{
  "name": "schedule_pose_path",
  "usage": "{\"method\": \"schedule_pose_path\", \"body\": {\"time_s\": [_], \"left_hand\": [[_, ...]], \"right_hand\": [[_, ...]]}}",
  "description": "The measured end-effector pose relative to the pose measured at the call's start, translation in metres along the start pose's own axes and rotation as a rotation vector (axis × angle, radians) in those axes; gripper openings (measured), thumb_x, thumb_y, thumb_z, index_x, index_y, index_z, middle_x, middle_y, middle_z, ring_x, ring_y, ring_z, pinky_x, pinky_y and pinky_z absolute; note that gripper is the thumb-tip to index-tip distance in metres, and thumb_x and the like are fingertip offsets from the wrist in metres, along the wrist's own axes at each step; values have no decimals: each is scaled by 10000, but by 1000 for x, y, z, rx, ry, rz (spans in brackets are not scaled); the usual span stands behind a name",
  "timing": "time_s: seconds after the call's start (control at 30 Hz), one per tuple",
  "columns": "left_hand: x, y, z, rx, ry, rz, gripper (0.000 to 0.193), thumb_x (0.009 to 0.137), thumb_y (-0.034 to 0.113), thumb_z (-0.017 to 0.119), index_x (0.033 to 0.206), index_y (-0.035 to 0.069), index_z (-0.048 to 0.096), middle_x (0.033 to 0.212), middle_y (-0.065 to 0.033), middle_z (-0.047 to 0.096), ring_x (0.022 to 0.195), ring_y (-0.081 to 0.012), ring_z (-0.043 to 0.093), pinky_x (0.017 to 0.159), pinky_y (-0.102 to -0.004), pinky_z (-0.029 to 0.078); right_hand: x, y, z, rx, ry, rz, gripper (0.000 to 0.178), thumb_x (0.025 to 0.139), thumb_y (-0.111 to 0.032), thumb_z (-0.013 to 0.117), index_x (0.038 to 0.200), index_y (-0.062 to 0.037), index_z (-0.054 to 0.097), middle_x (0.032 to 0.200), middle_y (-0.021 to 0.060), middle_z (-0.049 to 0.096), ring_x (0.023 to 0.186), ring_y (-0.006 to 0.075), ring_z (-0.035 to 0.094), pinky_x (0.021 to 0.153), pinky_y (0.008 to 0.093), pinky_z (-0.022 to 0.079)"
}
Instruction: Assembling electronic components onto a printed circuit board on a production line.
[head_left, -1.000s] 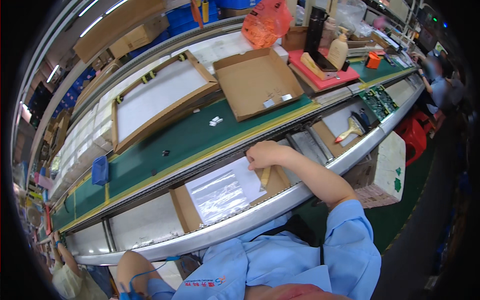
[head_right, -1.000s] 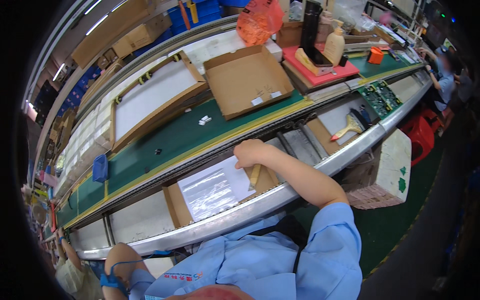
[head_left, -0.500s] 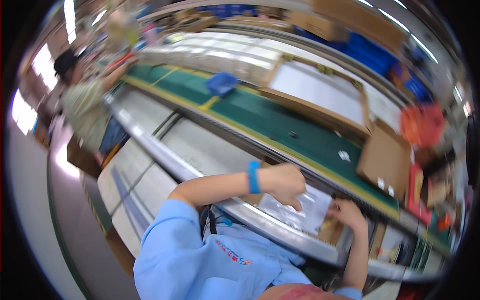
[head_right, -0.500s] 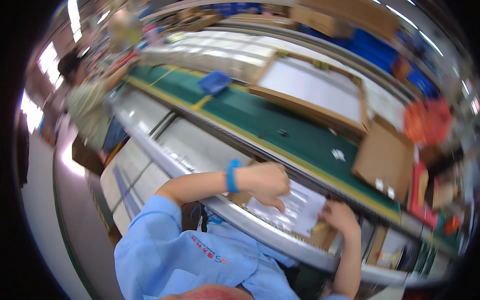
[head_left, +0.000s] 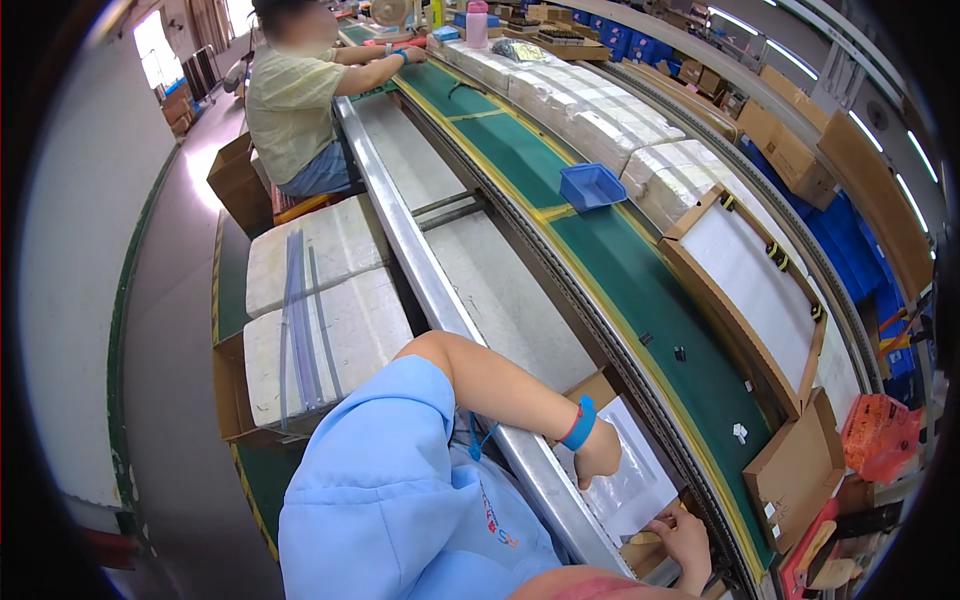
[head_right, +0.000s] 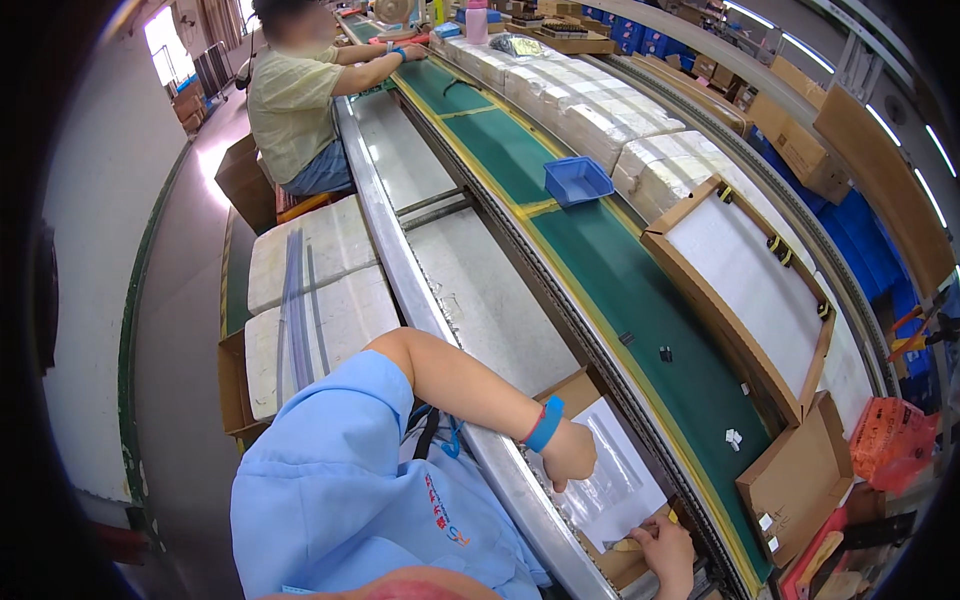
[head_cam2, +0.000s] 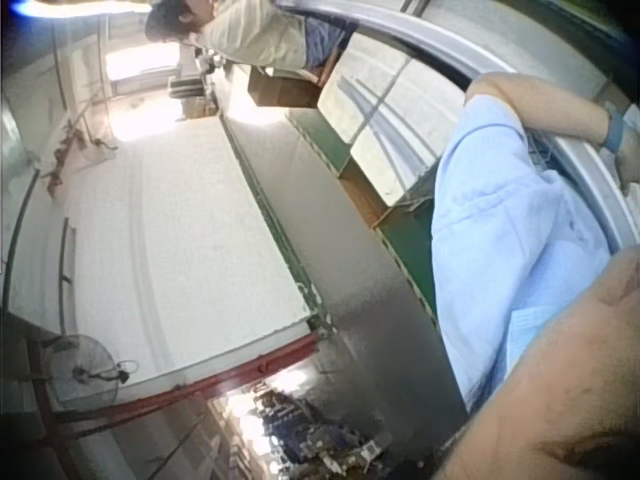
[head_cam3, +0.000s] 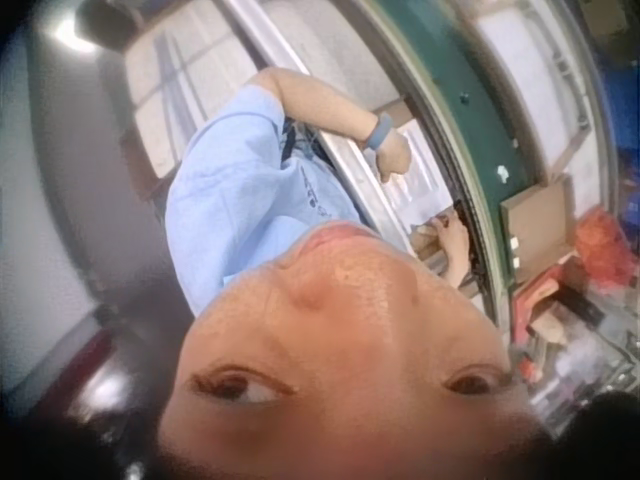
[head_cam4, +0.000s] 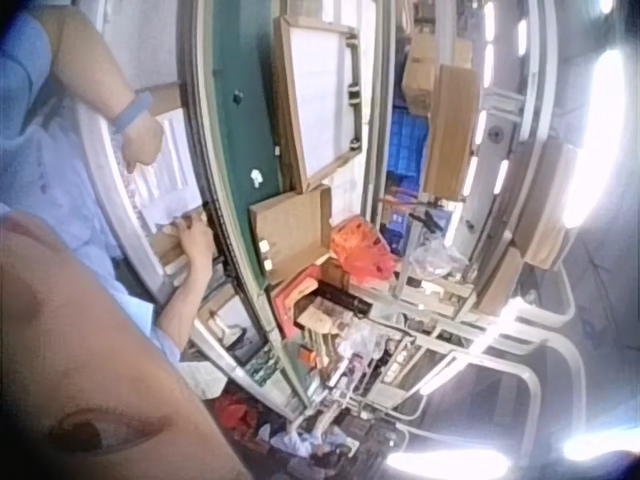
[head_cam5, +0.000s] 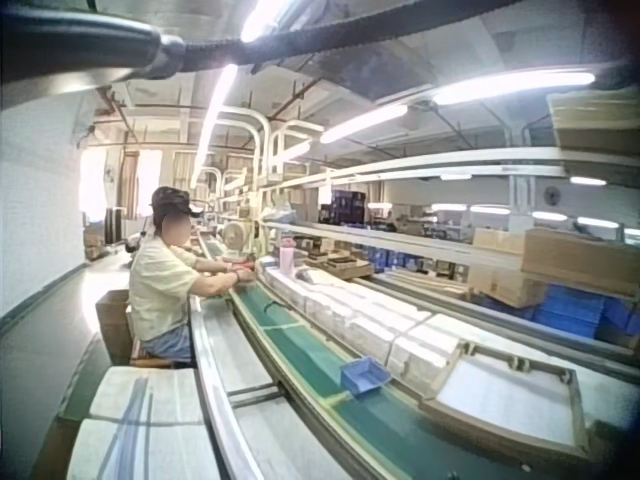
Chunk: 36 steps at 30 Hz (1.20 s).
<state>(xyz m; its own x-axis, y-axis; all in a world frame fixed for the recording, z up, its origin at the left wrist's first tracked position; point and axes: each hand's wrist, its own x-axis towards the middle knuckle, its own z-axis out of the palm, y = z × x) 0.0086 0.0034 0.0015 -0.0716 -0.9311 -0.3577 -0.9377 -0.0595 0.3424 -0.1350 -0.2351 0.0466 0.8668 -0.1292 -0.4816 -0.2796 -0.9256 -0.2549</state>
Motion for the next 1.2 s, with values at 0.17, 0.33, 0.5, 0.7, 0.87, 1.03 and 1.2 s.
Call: {"method": "schedule_pose_path", "body": {"time_s": [0.17, 0.33, 0.5, 0.7, 0.87, 1.03, 1.2], "left_hand": [[2, -2, -1, 5, -39, -8, 411, 815, 414, 707, 869, 7, 734, 886, -184, 714, 875, -370, 680, 749, -471, 529], [-1, 0, -1, -2, -56, -23, 396, 814, 399, 703, 867, 7, 734, 879, -185, 712, 866, -369, 679, 747, -476, 530], [0, 0, 1, 5, -30, -7, 387, 813, 395, 702, 860, 12, 735, 873, -184, 711, 858, -369, 680, 743, -476, 530], [-1, 0, 1, -6, -36, -16, 386, 813, 392, 703, 857, 10, 734, 870, -181, 712, 857, -368, 680, 740, -475, 530], [0, -1, -1, -3, -46, -16, 388, 819, 392, 703, 865, 8, 735, 874, -179, 713, 861, -366, 680, 740, -475, 530], [-1, 0, 0, -1, -50, -18, 388, 822, 390, 704, 871, 7, 735, 879, -179, 713, 864, -369, 679, 747, -476, 529], [1, -1, 2, 1, -36, -14, 392, 824, 393, 703, 873, 6, 735, 889, -181, 713, 876, -370, 678, 753, -476, 528]], "right_hand": [[0, 2, 1, -16, 1, 4, 350, 760, -330, 753, 981, -62, 709, 827, 117, 723, 815, 289, 699, 757, 381, 541], [-1, 1, 1, -3, 0, 7, 348, 756, -305, 775, 992, -57, 714, 811, 138, 707, 776, 289, 692, 727, 372, 534], [-1, 4, 3, 16, 8, 6, 351, 756, -300, 772, 1001, -56, 715, 813, 140, 709, 784, 289, 694, 732, 370, 534], [-1, 3, 2, 10, -3, -10, 352, 756, -296, 773, 1005, -54, 712, 815, 139, 710, 791, 288, 696, 735, 368, 534], [-1, 5, 4, 10, -11, -2, 353, 755, -290, 774, 1006, -51, 709, 812, 141, 709, 783, 289, 696, 728, 371, 534], [2, 6, 5, 15, -12, -25, 355, 753, -289, 776, 1004, -47, 707, 804, 138, 707, 767, 284, 694, 716, 368, 533], [-2, 1, 3, -25, -48, -13, 363, 780, -309, 746, 1022, -43, 692, 855, 123, 726, 829, 282, 702, 764, 370, 541]]}}
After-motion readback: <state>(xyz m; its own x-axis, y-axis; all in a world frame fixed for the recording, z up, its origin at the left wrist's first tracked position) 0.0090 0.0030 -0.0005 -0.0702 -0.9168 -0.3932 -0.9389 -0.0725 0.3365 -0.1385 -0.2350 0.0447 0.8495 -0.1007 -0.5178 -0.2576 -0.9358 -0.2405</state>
